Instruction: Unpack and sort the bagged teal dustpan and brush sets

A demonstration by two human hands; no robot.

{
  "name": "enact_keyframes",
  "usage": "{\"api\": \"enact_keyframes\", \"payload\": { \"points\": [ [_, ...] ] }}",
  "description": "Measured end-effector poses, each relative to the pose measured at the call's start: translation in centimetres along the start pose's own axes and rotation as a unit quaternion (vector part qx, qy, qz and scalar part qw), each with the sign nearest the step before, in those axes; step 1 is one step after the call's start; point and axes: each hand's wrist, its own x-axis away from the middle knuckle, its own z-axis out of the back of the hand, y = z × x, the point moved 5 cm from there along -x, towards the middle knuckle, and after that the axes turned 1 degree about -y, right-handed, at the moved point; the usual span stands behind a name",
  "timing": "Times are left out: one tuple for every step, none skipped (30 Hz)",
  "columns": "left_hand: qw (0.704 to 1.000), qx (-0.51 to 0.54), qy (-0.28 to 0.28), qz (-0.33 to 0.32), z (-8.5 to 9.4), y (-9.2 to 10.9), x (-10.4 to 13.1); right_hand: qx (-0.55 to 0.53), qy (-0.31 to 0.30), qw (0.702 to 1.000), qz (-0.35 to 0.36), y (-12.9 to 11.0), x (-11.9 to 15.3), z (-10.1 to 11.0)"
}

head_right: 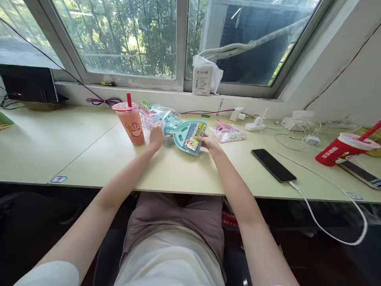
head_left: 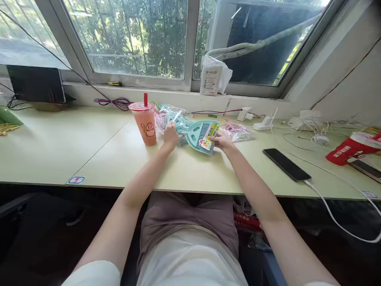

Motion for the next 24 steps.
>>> {"api": "enact_keyframes", "payload": {
  "points": [
    [1.0, 0.017, 0.007, -0.026, -0.3, 0.4, 0.1, -0.007, -0.002, 1.0, 0.013, 0.1, 0.0, -0.2],
    [0.998, 0.033, 0.012, -0.052, -0.6, 0.7, 0.2, -0.013, -0.002, 1.0, 0.025, 0.2, 0.1, -0.3],
    [0.996, 0.05, 0.015, -0.077, -0.9, 1.1, 0.4, -0.019, -0.002, 0.999, 0.035, 0.3, 0.1, -0.5],
    [0.992, 0.067, 0.015, -0.103, -1.3, 1.5, 0.5, -0.025, 0.0, 0.999, 0.045, 0.3, 0.1, -0.6],
    [0.987, 0.087, 0.012, -0.132, -1.6, 1.9, 0.7, -0.032, 0.003, 0.998, 0.054, 0.3, 0.1, -0.7],
    [0.982, 0.104, 0.007, -0.158, -2.0, 2.3, 1.0, -0.038, 0.007, 0.997, 0.061, 0.2, 0.2, -0.7],
    [0.976, 0.119, 0.0, -0.181, -2.4, 2.7, 1.2, -0.042, 0.012, 0.997, 0.067, 0.2, 0.2, -0.7],
    [0.971, 0.133, -0.006, -0.198, -2.7, 3.1, 1.4, -0.046, 0.016, 0.996, 0.073, 0.0, 0.2, -0.7],
    [0.967, 0.147, -0.009, -0.21, -2.8, 3.3, 1.6, -0.048, 0.019, 0.995, 0.08, -0.1, 0.3, -0.7],
    [0.963, 0.162, -0.006, -0.215, -2.9, 3.4, 1.6, -0.049, 0.018, 0.995, 0.087, -0.3, 0.3, -0.7],
    [0.961, 0.178, 0.002, -0.213, -2.8, 3.4, 1.5, -0.047, 0.013, 0.994, 0.095, -0.5, 0.4, -0.7],
    [0.959, 0.194, 0.016, -0.203, -2.6, 3.2, 1.3, -0.041, 0.005, 0.994, 0.101, -0.7, 0.4, -0.7],
    [0.959, 0.211, 0.035, -0.187, -2.2, 2.8, 1.0, -0.032, -0.005, 0.994, 0.106, -0.9, 0.4, -0.8],
    [0.958, 0.227, 0.055, -0.165, -1.8, 2.2, 0.6, -0.02, -0.014, 0.994, 0.11, -1.1, 0.5, -0.8],
    [0.958, 0.24, 0.075, -0.141, -1.4, 1.6, 0.2, -0.009, -0.019, 0.993, 0.114, -1.2, 0.5, -0.8],
    [0.957, 0.249, 0.093, -0.117, -0.9, 0.9, -0.2, 0.0, -0.018, 0.993, 0.117, -1.3, 0.5, -0.7],
    [0.956, 0.257, 0.107, -0.097, -0.5, 0.2, -0.6, 0.005, -0.009, 0.993, 0.121, -1.4, 0.4, -0.6],
    [0.954, 0.263, 0.118, -0.082, -0.2, -0.4, -1.0, 0.004, 0.006, 0.992, 0.125, -1.5, 0.4, -0.4],
    [0.952, 0.269, 0.126, -0.071, 0.0, -0.9, -1.2, -0.001, 0.026, 0.991, 0.129, -1.5, 0.3, -0.1],
    [0.951, 0.274, 0.13, -0.064, 0.1, -1.3, -1.4, -0.008, 0.05, 0.99, 0.133, -1.5, 0.3, 0.2],
    [0.95, 0.278, 0.13, -0.06, 0.2, -1.6, -1.5, -0.017, 0.076, 0.988, 0.134, -1.5, 0.2, 0.5],
    [0.949, 0.281, 0.129, -0.057, 0.1, -1.7, -1.5, -0.025, 0.102, 0.985, 0.136, -1.5, 0.2, 0.8],
    [0.95, 0.281, 0.126, -0.056, 0.0, -1.7, -1.4, -0.033, 0.124, 0.982, 0.137, -1.5, 0.3, 1.1],
    [0.95, 0.281, 0.123, -0.057, -0.2, -1.6, -1.3, -0.04, 0.142, 0.979, 0.137, -1.5, 0.4, 1.3]
  ]
}}
